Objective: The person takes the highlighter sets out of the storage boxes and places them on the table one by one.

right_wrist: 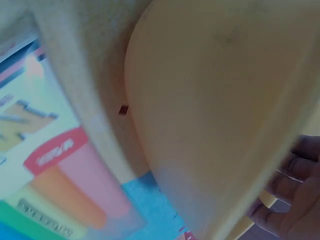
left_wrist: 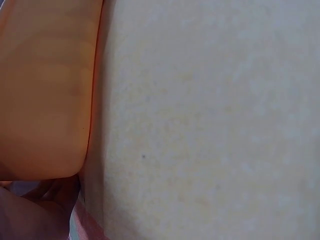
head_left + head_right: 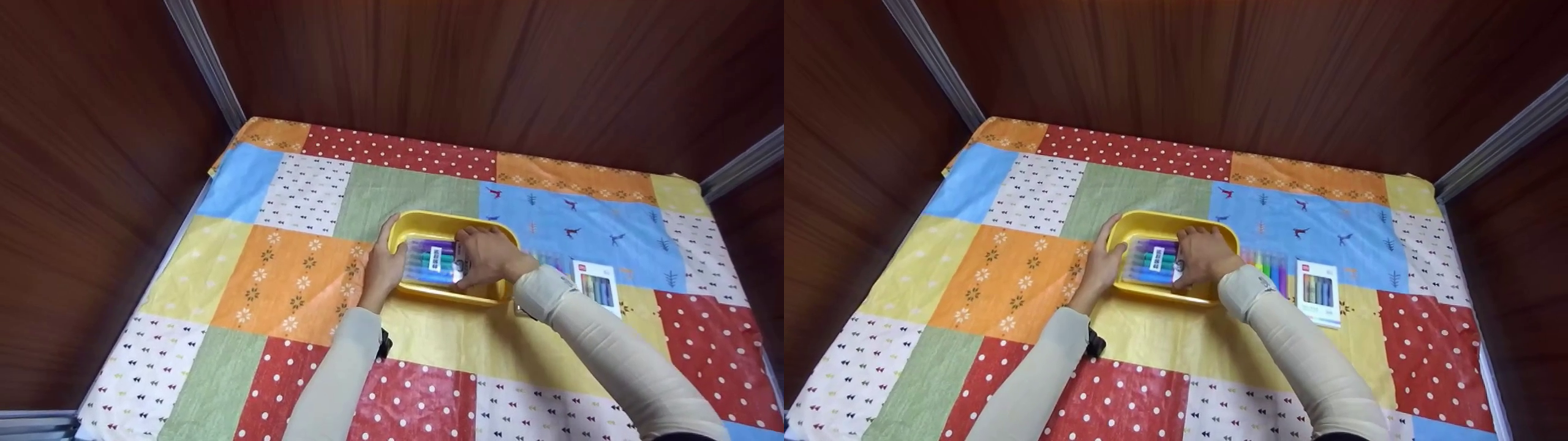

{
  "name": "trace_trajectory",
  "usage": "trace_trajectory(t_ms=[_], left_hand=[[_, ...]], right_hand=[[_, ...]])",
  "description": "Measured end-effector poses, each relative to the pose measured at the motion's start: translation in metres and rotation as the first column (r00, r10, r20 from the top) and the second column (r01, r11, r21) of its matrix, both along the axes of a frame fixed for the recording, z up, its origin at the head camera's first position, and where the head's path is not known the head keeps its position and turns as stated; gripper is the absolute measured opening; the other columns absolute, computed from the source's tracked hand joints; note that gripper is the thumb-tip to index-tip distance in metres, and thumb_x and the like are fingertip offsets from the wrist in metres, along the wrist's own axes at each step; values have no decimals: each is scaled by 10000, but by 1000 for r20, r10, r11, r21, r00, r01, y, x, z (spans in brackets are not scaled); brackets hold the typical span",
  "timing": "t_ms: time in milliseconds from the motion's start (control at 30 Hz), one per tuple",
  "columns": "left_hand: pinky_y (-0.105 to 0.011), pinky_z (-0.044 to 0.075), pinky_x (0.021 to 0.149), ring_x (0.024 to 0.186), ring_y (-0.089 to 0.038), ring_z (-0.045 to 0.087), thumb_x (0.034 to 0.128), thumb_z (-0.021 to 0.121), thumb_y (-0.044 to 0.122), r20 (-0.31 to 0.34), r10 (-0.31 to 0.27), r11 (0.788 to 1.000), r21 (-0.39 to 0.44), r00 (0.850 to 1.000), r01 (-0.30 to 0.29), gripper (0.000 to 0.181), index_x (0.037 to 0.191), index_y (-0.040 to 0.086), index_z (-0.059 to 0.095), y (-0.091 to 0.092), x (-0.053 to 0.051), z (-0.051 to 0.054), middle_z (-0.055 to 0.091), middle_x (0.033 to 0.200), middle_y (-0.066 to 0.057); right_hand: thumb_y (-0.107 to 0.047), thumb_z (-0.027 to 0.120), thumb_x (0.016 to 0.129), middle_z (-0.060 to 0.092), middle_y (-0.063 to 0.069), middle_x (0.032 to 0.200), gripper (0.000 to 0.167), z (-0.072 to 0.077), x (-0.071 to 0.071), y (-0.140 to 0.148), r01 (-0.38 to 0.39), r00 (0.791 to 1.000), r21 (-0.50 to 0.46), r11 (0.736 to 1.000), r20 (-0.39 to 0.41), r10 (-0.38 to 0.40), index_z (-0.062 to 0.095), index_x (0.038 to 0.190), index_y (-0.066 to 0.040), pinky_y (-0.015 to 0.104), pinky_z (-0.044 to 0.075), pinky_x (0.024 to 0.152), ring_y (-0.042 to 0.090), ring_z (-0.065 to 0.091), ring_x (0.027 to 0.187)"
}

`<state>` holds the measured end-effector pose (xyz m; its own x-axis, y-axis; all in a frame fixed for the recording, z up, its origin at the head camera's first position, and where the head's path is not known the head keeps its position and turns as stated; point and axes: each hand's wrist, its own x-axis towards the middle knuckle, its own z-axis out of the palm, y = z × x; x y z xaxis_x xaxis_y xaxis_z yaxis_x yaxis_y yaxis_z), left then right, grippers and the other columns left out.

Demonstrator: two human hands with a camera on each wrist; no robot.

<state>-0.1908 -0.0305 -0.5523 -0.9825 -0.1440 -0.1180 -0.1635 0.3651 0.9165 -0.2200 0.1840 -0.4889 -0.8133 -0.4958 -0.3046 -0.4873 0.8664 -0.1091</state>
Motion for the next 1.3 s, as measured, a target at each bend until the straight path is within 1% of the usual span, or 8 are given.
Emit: trace_trajectory(t_ms=[233, 333, 400, 467, 600, 733, 1067, 1300], left_hand=[[-323, 392, 527, 606, -194, 484, 1001, 541, 216, -22, 1, 1000, 12, 1000, -1, 612, 1536, 444, 348, 0, 0, 1, 470, 1572, -41], [-424, 507, 703, 832, -276, 613, 1007, 534, 249, -42, -3, 1000, 12, 999, 3, 586, 1542, 412, 356, 0, 1, 0, 443, 1594, -37], [-498, 519, 859, 1014, -324, 628, 1012, 527, 278, -47, -3, 1000, 15, 999, 4, 574, 1543, 413, 354, -1, 1, 0, 434, 1601, -33], [-517, 510, 912, 1069, -327, 619, 1012, 524, 289, -50, -1, 1000, 18, 999, 2, 574, 1541, 427, 350, -1, 1, 1, 430, 1603, -33], [-419, 488, 743, 842, -263, 577, 1006, 531, 266, -63, 8, 1000, 13, 998, -7, 579, 1540, 409, 362, -1, -1, 1, 469, 1574, -60], [-337, 350, 547, 596, -198, 398, 1006, 538, 222, -65, 4, 1000, 19, 998, -3, 585, 1550, 350, 368, 0, -1, 0, 485, 1558, -81], [-296, 327, 496, 566, -180, 401, 999, 553, 208, -64, 4, 1000, -6, 998, -4, 594, 1546, 355, 373, 1, 0, -1, 519, 1529, -86], [-260, 313, 462, 498, -129, 329, 1005, 548, 228, -36, 9, 1000, 8, 999, -8, 588, 1533, 416, 370, 0, 0, -2, 518, 1529, -87]], right_hand=[[-656, 834, 633, 597, 157, 1316, 1023, 5, 6, 11, 23, 998, -34, 999, -52, -24, 509, 1373, -29, 572, 315, 1200, 350, 548, 1264], [-659, 828, 642, 578, 175, 1363, 1046, 6, 9, 15, 36, 998, -52, 998, -56, -39, 492, 1398, -18, 591, 325, 1187, 375, 520, 1314], [-656, 826, 648, 560, 201, 1401, 1059, 8, 11, 16, 37, 997, -59, 998, -61, -41, 479, 1410, -7, 606, 333, 1176, 399, 495, 1348], [-644, 831, 653, 538, 217, 1437, 1063, 11, 12, 18, 42, 997, -65, 997, -65, -46, 471, 1418, 1, 623, 326, 1173, 412, 477, 1370], [-639, 837, 641, 550, 224, 1417, 1056, 14, 14, 22, 33, 994, -83, 996, -103, -41, 483, 1398, 8, 654, 339, 1143, 414, 500, 1344], [-647, 831, 633, 565, 230, 1386, 1035, 17, 18, 27, 31, 990, -101, 994, -135, -45, 499, 1365, 5, 656, 366, 1115, 414, 521, 1310], [-682, 808, 633, 579, 210, 1335, 1055, 29, 30, 44, 101, 976, -135, 986, -177, -125, 486, 1379, -10, 670, 376, 1102, 394, 572, 1195], [-661, 814, 650, 579, 183, 1228, 1015, 27, 36, 53, 139, 971, -178, 974, -169, -170, 497, 1352, 0, 595, 432, 1088, 336, 562, 1080]])
